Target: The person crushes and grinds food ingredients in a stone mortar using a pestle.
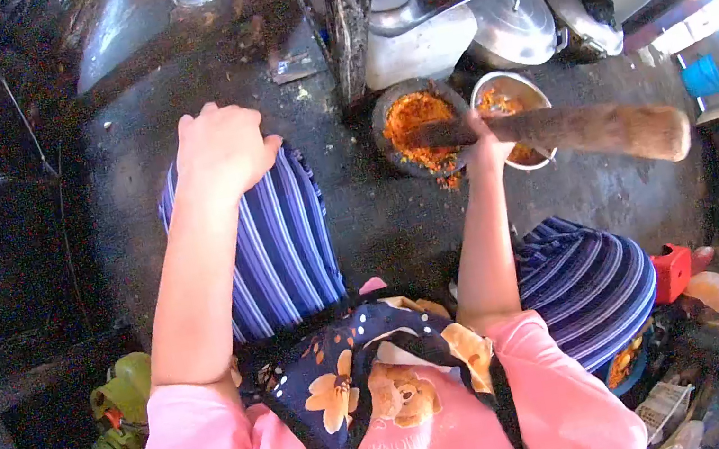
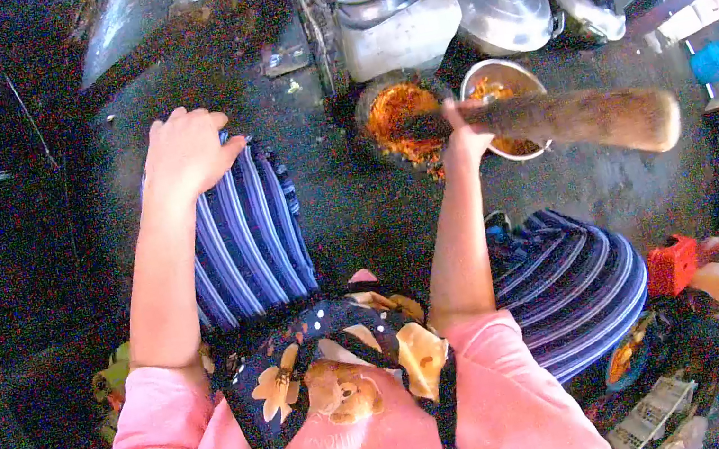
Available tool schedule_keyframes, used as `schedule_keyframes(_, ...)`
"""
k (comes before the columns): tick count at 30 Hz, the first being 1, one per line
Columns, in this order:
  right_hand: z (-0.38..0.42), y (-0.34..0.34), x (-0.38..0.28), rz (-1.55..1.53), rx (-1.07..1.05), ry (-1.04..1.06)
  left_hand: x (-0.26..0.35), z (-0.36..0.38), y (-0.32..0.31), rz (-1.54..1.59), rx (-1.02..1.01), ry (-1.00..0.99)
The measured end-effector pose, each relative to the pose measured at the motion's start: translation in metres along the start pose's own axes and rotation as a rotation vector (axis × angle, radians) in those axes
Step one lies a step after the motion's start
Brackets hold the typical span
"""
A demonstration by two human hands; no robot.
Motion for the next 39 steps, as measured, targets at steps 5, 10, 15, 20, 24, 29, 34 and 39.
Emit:
schedule_keyframes(5,0.0,-0.072,-0.139,0.097,-0.15,0.129,-0.001,-0.002,-0.004,-0.008,-0.041,0.007)
schedule_keyframes(10,-0.019,-0.015,-0.018,0.425,-0.137,0.178,-0.002,-0.001,0.005,0.017,-0.038,0.013)
schedule_keyframes(15,0.01,-0.025,-0.046,0.14,-0.038,0.199,0.007,0.002,0.005,-0.023,-0.006,-0.019)
schedule_keyframes(20,-0.012,-0.082,-0.149,0.199,-0.285,0.203,0.001,-0.006,-0.002,-0.006,-0.01,-0.005)
schedule_keyframes(24,-0.014,-0.058,-0.077,0.319,-0.233,0.175,0.002,-0.003,0.003,0.015,0.008,-0.026)
schedule_keyframes(29,0.004,-0.015,0.008,0.235,-0.178,-0.041,0.009,0.002,0.001,0.022,0.015,-0.034)
schedule_keyframes(34,0.012,-0.104,-0.145,0.192,-0.29,0.176,0.003,-0.004,0.0,0.031,0.03,-0.03)
schedule_keyframes(39,-0.017,-0.055,-0.049,-0.005,-0.239,0.039,0.002,-0.004,0.003,0.041,0.004,-0.032)
Point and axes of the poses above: each hand's wrist, its own z-axis away from the middle knuckle, its own y-axis out of the back of the hand, x = y × z, the point moved 7 cm from there along -z, towards the middle knuckle, and after that the axes turned 10 degrees about -z, right-handed, at the moved point
